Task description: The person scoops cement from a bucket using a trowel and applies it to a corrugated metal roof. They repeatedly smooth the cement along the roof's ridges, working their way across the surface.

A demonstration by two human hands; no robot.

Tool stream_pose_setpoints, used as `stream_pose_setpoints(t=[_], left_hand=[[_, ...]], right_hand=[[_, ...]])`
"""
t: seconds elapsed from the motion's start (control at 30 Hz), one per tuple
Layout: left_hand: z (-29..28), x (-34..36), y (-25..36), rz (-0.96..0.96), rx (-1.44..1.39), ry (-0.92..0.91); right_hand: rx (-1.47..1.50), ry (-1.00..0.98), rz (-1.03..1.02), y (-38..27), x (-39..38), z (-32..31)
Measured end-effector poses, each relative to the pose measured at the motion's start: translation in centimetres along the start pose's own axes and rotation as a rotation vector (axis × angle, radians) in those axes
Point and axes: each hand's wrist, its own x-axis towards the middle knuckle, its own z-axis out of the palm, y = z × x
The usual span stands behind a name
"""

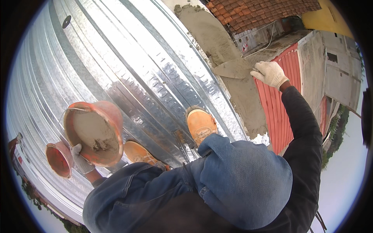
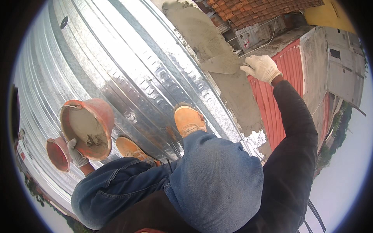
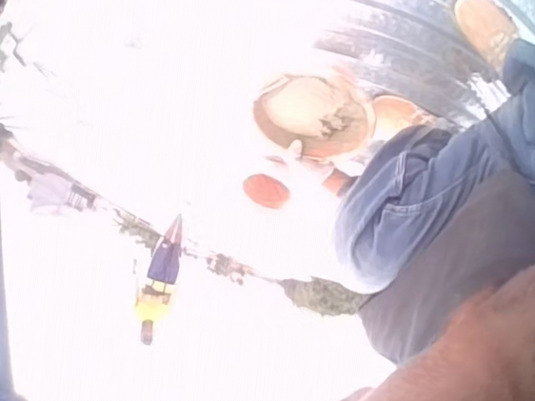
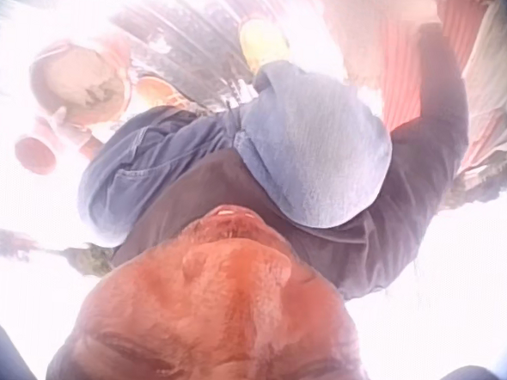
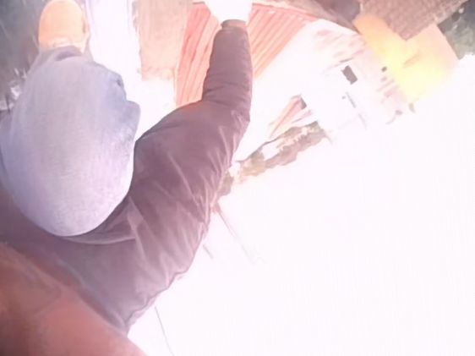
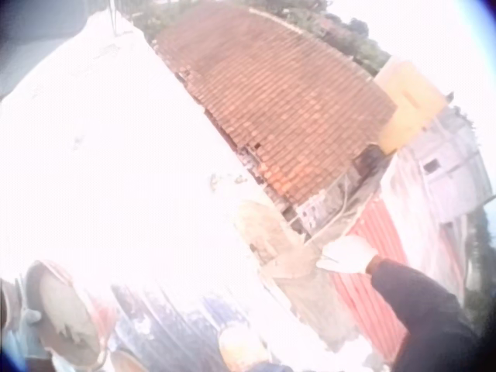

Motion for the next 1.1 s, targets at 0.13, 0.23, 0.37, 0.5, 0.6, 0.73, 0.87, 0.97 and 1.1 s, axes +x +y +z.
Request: stream_pose_setpoints(t=[0.13,0.23,0.37,0.5,0.6,0.73,0.87,0.97,1.1], left_hand=[[-2.0,0.4,0.1,-0.067,-0.03,0.0],[-2.9,0.6,-0.3,-0.045,0.013,0.017],[-4.4,1.4,-1.3,0.016,0.064,0.068],[-9.7,2.1,-0.4,0.006,0.14,0.123],[-6.9,1.9,-1.2,-0.076,-0.003,0.03],[-5.1,1.2,-0.6,-0.07,0.022,0.049],[-7.0,1.2,0.2,-0.068,0.052,0.064],[-7.5,1.3,-0.1,-0.06,0.062,0.066],[-7.1,1.4,-0.4,-0.104,0.036,0.073]], right_hand=[[0.132,0.112,-0.025,1.7,5.6,-1.0],[0.206,0.026,0.025,1.2,8.2,-2.3],[0.251,-0.116,0.01,2.3,5.4,-1.3],[0.208,-0.134,-0.047,2.7,4.8,0.2],[0.078,-0.086,-0.105,2.9,6.0,-0.1],[-0.094,0.036,-0.14,2.7,9.2,-0.9],[-0.09,0.218,-0.155,1.8,13.5,-2.0],[-0.021,0.185,-0.133,1.2,15.0,-3.2],[0.035,-0.082,-0.061,1.2,12.7,-3.8]])
